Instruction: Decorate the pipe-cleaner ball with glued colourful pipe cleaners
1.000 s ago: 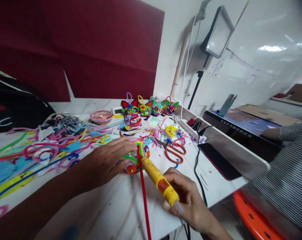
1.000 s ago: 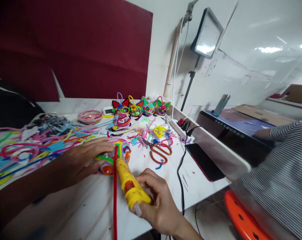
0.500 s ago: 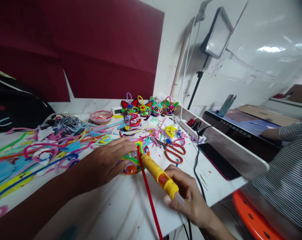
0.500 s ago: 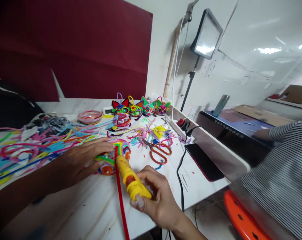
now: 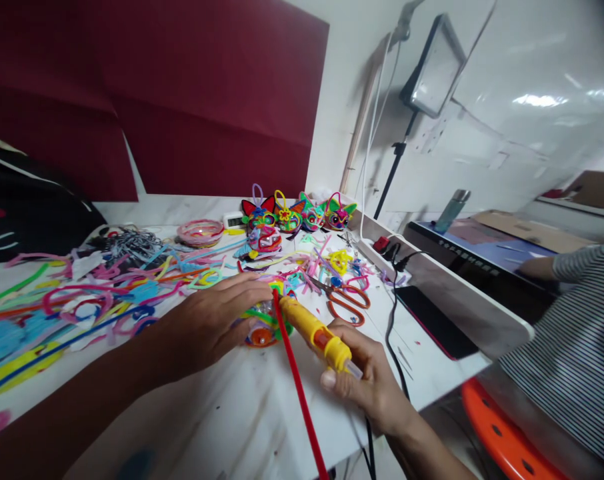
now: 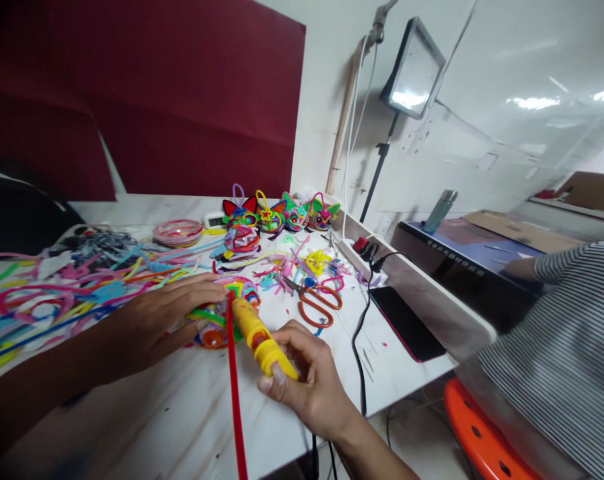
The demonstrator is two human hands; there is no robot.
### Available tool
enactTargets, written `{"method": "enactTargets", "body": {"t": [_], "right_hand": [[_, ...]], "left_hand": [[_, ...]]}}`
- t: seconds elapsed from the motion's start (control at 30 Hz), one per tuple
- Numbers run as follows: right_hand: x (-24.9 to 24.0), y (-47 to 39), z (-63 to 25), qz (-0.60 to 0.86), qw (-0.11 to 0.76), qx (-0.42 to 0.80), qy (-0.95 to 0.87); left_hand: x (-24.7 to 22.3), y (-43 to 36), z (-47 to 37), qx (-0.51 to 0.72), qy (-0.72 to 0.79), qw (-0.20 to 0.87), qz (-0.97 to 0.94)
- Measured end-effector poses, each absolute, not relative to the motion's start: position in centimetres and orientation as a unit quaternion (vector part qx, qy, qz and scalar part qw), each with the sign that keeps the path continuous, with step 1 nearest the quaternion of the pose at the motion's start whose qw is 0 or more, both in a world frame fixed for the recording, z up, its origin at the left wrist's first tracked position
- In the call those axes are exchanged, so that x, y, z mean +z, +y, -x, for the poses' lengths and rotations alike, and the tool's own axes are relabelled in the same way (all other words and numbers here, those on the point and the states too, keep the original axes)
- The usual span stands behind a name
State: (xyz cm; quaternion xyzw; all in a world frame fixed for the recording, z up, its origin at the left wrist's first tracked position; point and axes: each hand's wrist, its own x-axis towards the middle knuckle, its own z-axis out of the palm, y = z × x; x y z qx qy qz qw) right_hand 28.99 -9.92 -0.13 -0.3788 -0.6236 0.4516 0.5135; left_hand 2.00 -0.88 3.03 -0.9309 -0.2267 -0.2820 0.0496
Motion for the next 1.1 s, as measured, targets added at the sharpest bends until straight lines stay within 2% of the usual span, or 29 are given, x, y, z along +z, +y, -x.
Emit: {"method": "enactTargets", "body": {"t": [1.1], "right_hand": [[-1.1, -11.8, -29.9, 0.376, 0.492, 0.465, -0.632]], "left_hand": [[2.8, -0.8, -1.9, -0.274, -0.224, 0.056, 0.934]]}}
